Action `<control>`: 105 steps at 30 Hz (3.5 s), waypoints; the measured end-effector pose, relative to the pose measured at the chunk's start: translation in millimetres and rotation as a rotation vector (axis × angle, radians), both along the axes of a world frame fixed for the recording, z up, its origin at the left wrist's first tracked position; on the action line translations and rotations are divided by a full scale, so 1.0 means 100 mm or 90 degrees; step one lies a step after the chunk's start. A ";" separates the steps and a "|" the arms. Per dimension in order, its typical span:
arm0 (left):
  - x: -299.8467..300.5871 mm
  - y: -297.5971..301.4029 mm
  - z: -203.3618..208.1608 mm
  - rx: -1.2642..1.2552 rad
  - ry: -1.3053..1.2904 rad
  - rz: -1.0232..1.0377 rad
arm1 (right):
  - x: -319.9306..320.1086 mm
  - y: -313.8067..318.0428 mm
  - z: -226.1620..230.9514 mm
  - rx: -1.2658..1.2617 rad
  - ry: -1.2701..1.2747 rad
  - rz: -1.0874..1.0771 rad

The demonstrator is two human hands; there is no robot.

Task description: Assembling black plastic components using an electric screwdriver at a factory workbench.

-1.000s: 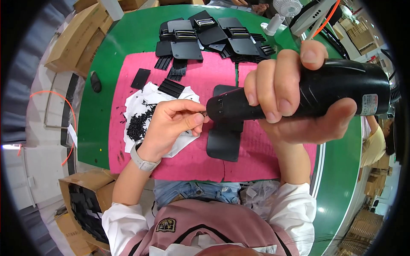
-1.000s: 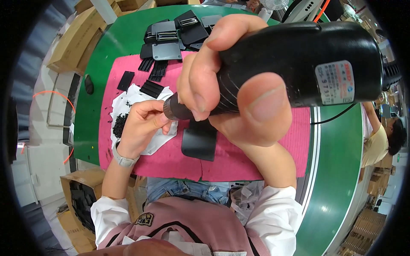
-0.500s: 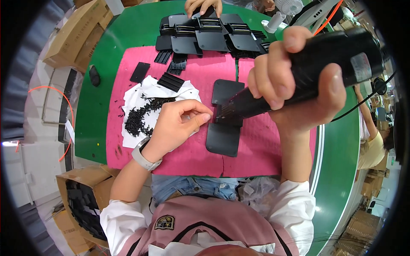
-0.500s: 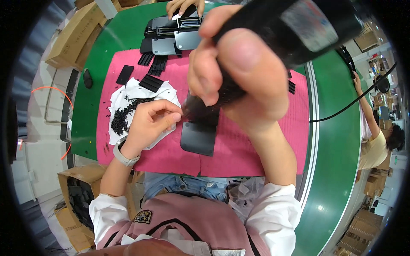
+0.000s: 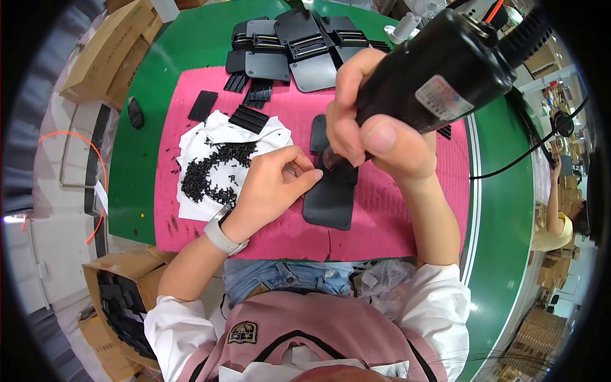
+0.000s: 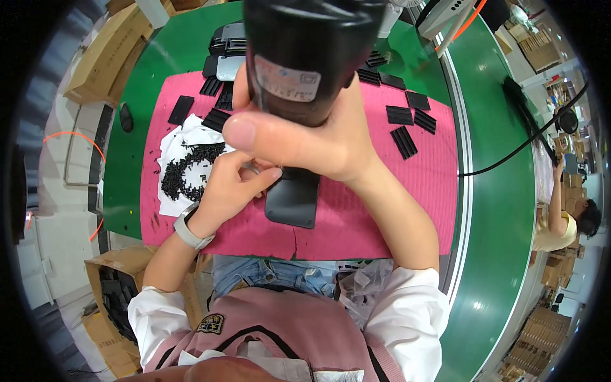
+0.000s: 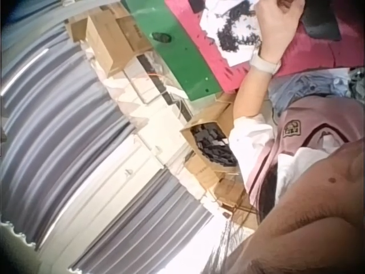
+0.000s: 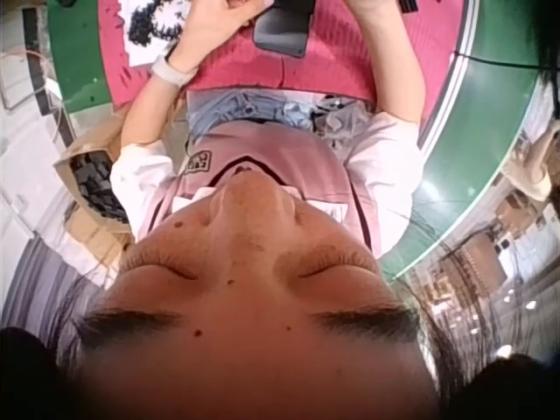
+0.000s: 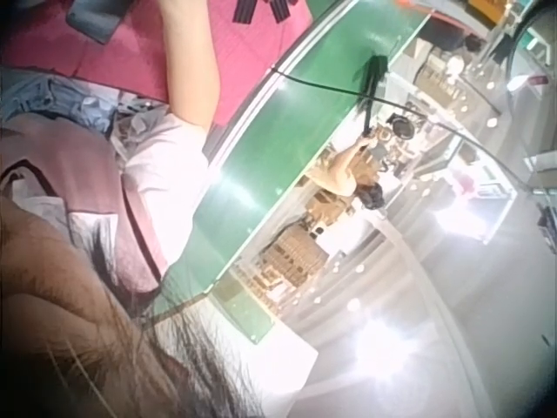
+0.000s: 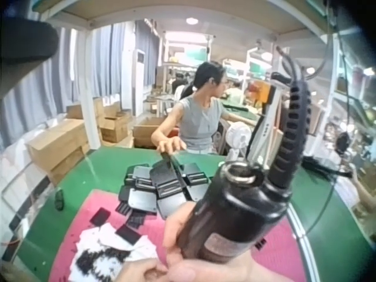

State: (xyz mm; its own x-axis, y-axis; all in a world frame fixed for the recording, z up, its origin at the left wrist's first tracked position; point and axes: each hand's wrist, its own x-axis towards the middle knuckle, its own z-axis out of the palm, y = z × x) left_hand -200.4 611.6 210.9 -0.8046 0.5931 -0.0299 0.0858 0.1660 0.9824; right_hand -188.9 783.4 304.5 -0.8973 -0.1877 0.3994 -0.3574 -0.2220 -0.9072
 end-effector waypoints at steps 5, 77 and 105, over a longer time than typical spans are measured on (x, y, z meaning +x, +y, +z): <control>-0.01 0.03 -0.03 0.043 -0.066 0.007 | 0.03 -0.09 -0.03 -0.001 -0.011 0.000; 0.08 -0.14 0.17 0.003 0.367 -0.041 | 0.33 0.29 0.06 -0.128 0.054 -0.054; 0.11 0.00 0.03 -0.086 0.425 -0.038 | 0.31 0.32 -0.13 -0.072 0.034 0.005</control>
